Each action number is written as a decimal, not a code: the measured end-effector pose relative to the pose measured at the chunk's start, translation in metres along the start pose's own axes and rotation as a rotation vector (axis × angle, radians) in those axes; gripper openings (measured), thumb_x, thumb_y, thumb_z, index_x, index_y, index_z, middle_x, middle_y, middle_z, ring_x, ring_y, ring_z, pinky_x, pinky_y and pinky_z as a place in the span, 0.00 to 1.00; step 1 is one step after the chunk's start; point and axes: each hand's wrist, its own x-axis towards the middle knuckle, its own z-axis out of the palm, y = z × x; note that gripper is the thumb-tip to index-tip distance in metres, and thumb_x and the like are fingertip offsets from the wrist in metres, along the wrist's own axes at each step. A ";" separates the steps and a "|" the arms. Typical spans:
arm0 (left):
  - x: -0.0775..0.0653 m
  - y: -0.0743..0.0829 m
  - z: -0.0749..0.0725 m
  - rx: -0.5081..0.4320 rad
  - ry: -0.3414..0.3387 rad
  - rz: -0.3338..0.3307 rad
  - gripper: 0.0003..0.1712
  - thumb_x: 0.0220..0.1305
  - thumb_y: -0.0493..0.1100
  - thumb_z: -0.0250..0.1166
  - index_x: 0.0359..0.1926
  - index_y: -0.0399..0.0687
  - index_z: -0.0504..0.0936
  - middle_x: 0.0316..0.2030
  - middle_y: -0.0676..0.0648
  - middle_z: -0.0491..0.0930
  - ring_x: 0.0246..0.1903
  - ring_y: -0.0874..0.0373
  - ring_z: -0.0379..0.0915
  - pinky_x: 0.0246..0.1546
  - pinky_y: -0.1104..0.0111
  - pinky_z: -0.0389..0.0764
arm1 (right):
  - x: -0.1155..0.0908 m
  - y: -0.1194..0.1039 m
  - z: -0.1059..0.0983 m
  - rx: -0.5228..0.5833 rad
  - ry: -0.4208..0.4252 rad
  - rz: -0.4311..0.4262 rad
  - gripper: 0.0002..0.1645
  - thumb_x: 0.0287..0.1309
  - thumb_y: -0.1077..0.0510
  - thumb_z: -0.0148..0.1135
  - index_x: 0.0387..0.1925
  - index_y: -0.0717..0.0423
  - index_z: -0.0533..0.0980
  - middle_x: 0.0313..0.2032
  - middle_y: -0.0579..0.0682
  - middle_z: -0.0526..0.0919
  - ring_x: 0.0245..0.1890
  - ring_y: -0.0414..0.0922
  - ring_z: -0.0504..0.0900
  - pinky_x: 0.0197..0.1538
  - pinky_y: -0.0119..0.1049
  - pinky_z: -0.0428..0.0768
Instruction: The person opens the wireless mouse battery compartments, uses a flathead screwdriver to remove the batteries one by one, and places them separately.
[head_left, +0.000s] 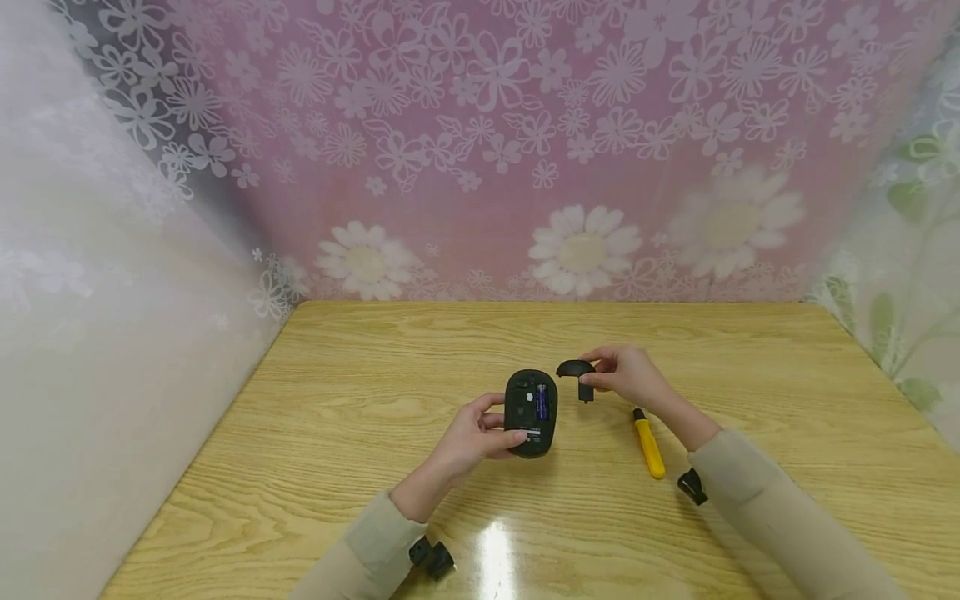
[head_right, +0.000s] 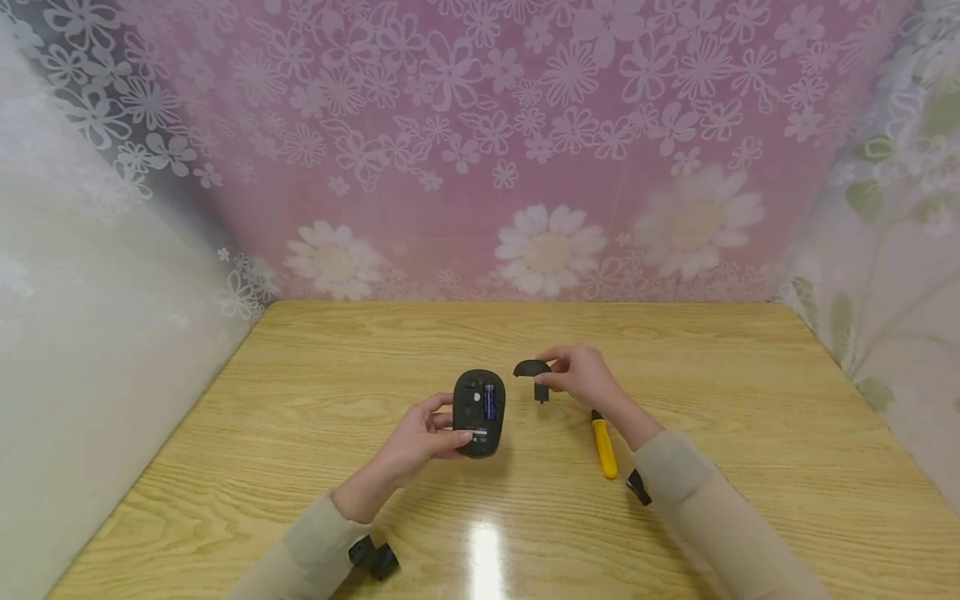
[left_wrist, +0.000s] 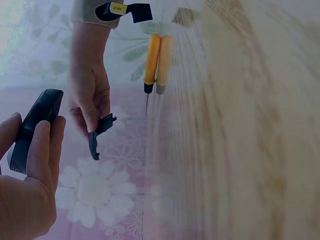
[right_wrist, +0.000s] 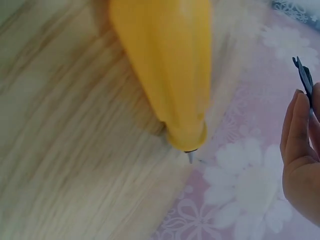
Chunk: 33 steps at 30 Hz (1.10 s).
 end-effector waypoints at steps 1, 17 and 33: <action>0.000 0.000 0.000 -0.002 -0.002 -0.001 0.29 0.53 0.29 0.61 0.56 0.34 0.64 0.37 0.37 0.78 0.34 0.51 0.77 0.35 0.53 0.77 | 0.001 0.001 0.000 -0.017 -0.017 0.002 0.21 0.49 0.58 0.64 0.45 0.65 0.75 0.24 0.50 0.77 0.26 0.48 0.79 0.29 0.40 0.79; -0.007 0.016 0.007 0.010 -0.012 -0.011 0.27 0.53 0.28 0.60 0.55 0.31 0.64 0.38 0.35 0.77 0.35 0.51 0.77 0.38 0.51 0.75 | 0.010 0.019 0.013 -0.217 -0.098 -0.049 0.18 0.47 0.59 0.66 0.40 0.65 0.77 0.21 0.47 0.75 0.20 0.41 0.70 0.24 0.33 0.71; 0.002 -0.002 0.002 -0.011 -0.004 -0.013 0.29 0.53 0.29 0.61 0.57 0.34 0.64 0.38 0.37 0.78 0.35 0.50 0.77 0.36 0.54 0.77 | 0.010 0.023 0.017 -0.323 -0.112 -0.011 0.13 0.46 0.58 0.66 0.32 0.63 0.78 0.25 0.50 0.78 0.25 0.44 0.74 0.30 0.38 0.75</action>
